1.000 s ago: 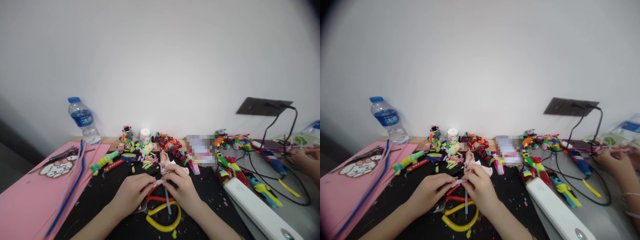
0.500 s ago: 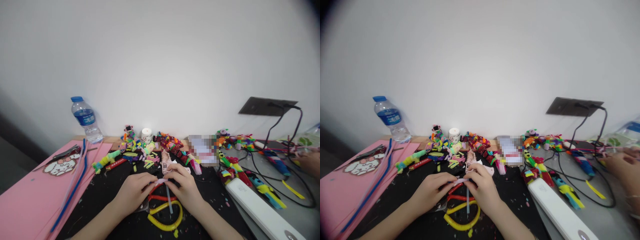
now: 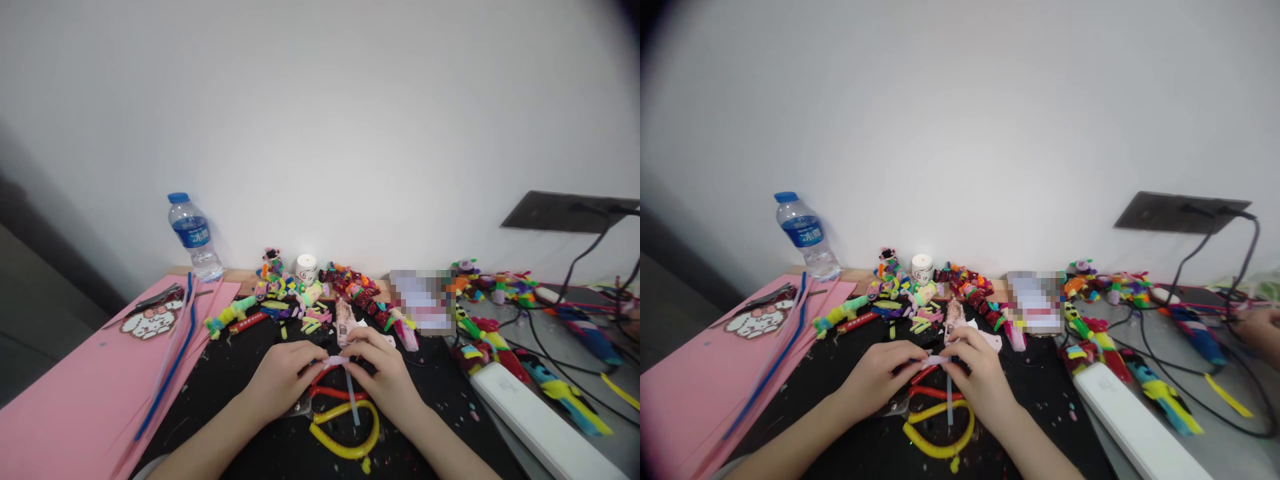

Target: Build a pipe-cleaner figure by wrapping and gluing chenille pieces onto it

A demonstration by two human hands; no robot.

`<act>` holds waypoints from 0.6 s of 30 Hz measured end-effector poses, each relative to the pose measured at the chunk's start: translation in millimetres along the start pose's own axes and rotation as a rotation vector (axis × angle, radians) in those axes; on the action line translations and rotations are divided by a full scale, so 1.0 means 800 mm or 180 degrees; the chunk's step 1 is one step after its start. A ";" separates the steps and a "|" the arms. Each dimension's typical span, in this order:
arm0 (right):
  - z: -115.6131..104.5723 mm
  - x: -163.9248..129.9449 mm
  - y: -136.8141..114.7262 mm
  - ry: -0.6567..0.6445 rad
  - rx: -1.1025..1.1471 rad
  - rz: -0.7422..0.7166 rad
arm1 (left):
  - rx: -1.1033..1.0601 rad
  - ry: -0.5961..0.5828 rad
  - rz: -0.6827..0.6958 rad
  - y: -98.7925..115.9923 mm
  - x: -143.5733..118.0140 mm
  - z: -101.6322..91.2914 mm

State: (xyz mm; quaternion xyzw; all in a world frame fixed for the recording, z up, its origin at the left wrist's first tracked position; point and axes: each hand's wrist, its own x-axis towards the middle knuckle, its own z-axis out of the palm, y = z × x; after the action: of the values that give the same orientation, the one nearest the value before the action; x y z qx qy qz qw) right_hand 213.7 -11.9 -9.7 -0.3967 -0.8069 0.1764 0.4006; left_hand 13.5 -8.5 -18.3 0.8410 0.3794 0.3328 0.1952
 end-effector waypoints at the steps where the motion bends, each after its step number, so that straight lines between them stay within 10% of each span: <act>1: 0.000 0.001 0.000 -0.0009 0.0004 0.0002 | 0.0000 -0.0002 -0.0004 0.000 0.000 0.000; 18: -0.002 0.000 -0.001 -0.0073 0.0035 -0.0013 | -0.0004 -0.0029 0.0003 0.001 0.000 -0.001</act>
State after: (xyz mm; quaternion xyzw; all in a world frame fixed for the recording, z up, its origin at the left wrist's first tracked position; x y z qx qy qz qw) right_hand 214.6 -12.3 -8.8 -0.3907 -0.8113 0.1846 0.3939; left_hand 13.2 -9.1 -17.8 0.8426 0.3778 0.3292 0.1974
